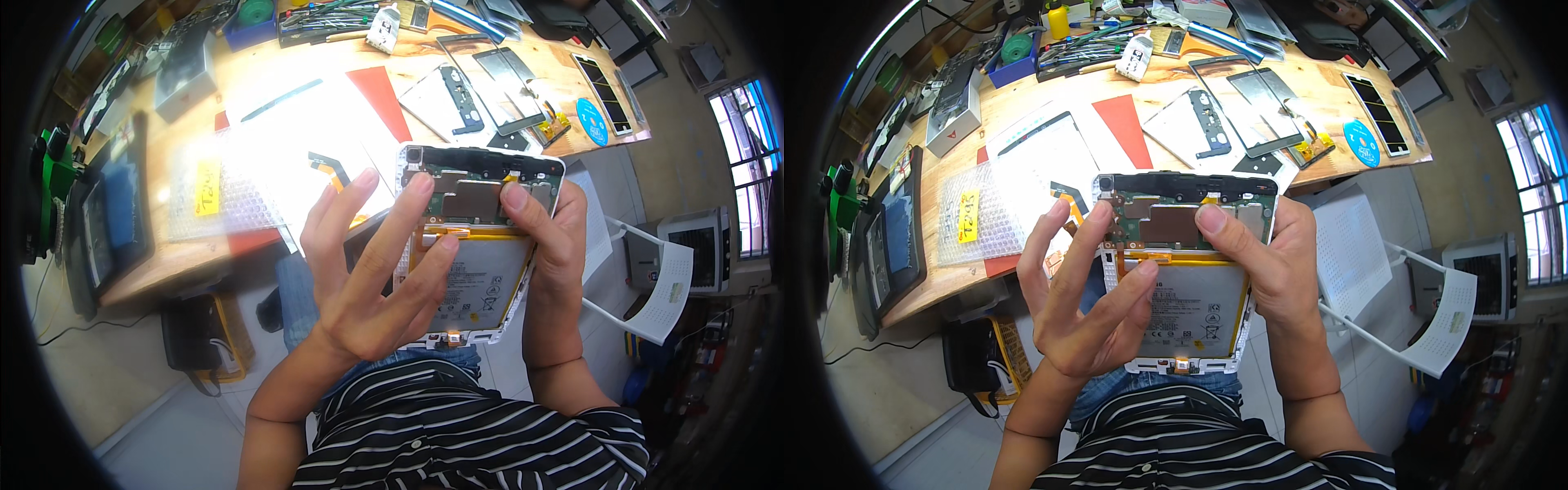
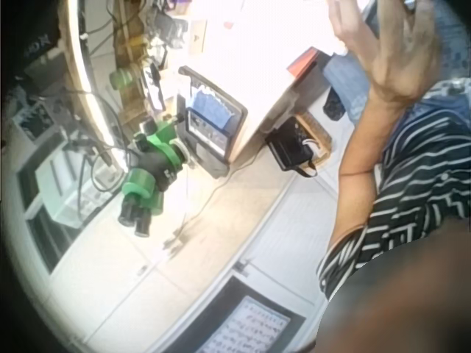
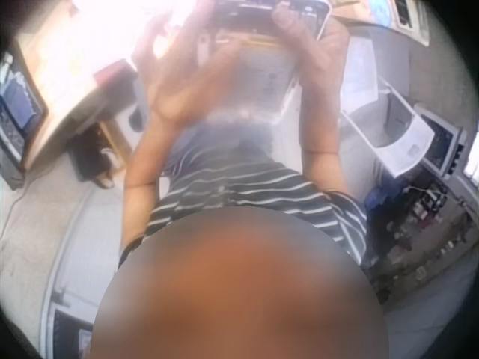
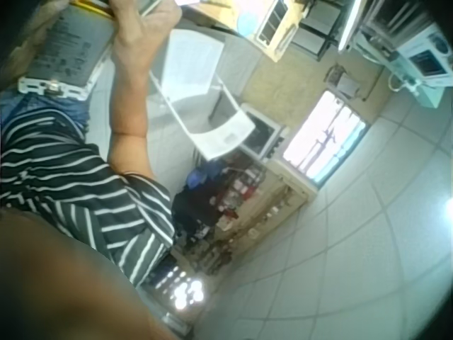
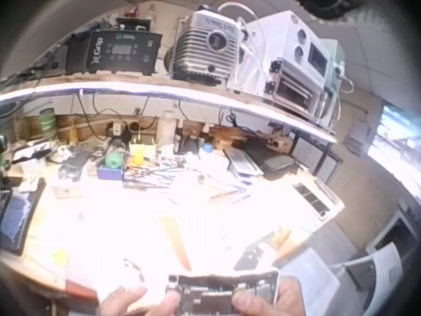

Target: The person assembles a Samsung Galaxy Tab A by connecting internal ribbon cables, inserting the battery, and attaching the screen assembly. They repeatedly open and close the device to check fit and alignment, then power it on to confirm the display functions.

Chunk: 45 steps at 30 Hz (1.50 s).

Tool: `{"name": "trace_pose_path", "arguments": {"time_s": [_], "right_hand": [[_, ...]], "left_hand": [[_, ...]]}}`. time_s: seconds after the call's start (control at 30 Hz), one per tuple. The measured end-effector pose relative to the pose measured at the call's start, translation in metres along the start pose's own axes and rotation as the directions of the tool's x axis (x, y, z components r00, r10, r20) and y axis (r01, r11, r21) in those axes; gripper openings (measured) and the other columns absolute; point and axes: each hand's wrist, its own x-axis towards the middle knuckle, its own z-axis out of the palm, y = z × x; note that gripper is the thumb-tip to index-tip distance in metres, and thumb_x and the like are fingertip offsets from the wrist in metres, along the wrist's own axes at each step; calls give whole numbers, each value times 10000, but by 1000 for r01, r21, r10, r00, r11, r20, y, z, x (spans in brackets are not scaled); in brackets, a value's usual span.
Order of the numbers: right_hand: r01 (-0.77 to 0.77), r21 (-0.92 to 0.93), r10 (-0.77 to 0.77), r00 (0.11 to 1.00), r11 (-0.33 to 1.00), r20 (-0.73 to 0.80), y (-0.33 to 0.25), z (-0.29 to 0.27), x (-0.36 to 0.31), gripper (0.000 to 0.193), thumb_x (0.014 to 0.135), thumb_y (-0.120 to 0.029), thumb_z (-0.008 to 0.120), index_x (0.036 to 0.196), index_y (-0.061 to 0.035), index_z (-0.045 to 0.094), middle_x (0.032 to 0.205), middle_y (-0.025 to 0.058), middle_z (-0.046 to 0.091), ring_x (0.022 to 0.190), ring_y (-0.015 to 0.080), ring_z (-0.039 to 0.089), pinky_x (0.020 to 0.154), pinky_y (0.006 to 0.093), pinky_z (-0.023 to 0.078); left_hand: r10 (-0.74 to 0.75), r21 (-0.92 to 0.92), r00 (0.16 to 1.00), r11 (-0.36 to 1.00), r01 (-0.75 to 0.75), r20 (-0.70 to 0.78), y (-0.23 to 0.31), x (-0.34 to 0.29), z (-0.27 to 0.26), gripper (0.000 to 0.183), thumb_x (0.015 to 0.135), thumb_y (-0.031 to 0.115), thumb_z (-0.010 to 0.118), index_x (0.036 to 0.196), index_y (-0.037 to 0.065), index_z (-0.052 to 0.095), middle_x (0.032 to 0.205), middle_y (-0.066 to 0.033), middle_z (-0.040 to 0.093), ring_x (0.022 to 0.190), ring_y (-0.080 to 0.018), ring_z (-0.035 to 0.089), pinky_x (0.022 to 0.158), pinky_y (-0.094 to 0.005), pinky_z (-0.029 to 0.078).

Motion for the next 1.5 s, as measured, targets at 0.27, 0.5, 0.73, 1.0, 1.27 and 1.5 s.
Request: {"name": "trace_pose_path", "arguments": {"time_s": [0.27,0.5,0.73,1.0,1.27,1.5], "right_hand": [[16,-14,-15,1000,1000,11,0,0,2,253,877,-191,773,989,30,721,885,67,726,758,91,644,689,220,500],[147,-51,-143,987,988,69,10,-6,-1,243,864,-155,797,992,38,724,923,92,747,814,109,669,742,234,520],[149,-16,-148,989,989,23,56,-16,-11,590,829,-140,831,1304,43,532,1054,93,672,953,121,635,842,247,498],[149,68,-155,984,987,91,85,-9,-18,858,772,21,810,1474,71,320,1337,194,559,1256,227,558,1061,359,448],[121,75,-125,991,990,55,85,-6,-17,928,702,77,840,1470,69,320,1343,218,546,1255,251,568,1074,383,477],[125,52,-127,991,991,50,90,-7,-18,923,692,71,847,1461,67,337,1230,137,583,1157,200,597,1000,342,506]], "left_hand": [[-356,-567,932,783,257,-68,1,16,9,519,801,70,797,1265,0,575,1266,-237,635,1274,-401,524,995,-474,471],[-517,-792,737,170,586,434,8,4,16,478,948,77,684,1346,-57,453,1092,-111,681,970,-127,659,855,-270,530],[-490,-730,848,503,463,200,13,-42,48,459,917,12,697,1320,-47,485,1082,-157,683,920,-162,683,781,-276,548],[-487,-663,855,582,470,178,0,-53,49,429,861,-65,680,1268,-35,545,1096,-170,662,919,-241,704,789,-308,554],[-482,-685,832,510,520,274,5,-50,45,468,847,-50,667,1289,-45,513,1146,-200,640,935,-314,697,804,-348,555],[-456,-707,856,521,478,243,7,-51,46,461,843,-68,640,1284,-56,506,1149,-213,635,961,-346,678,822,-365,547]]}}
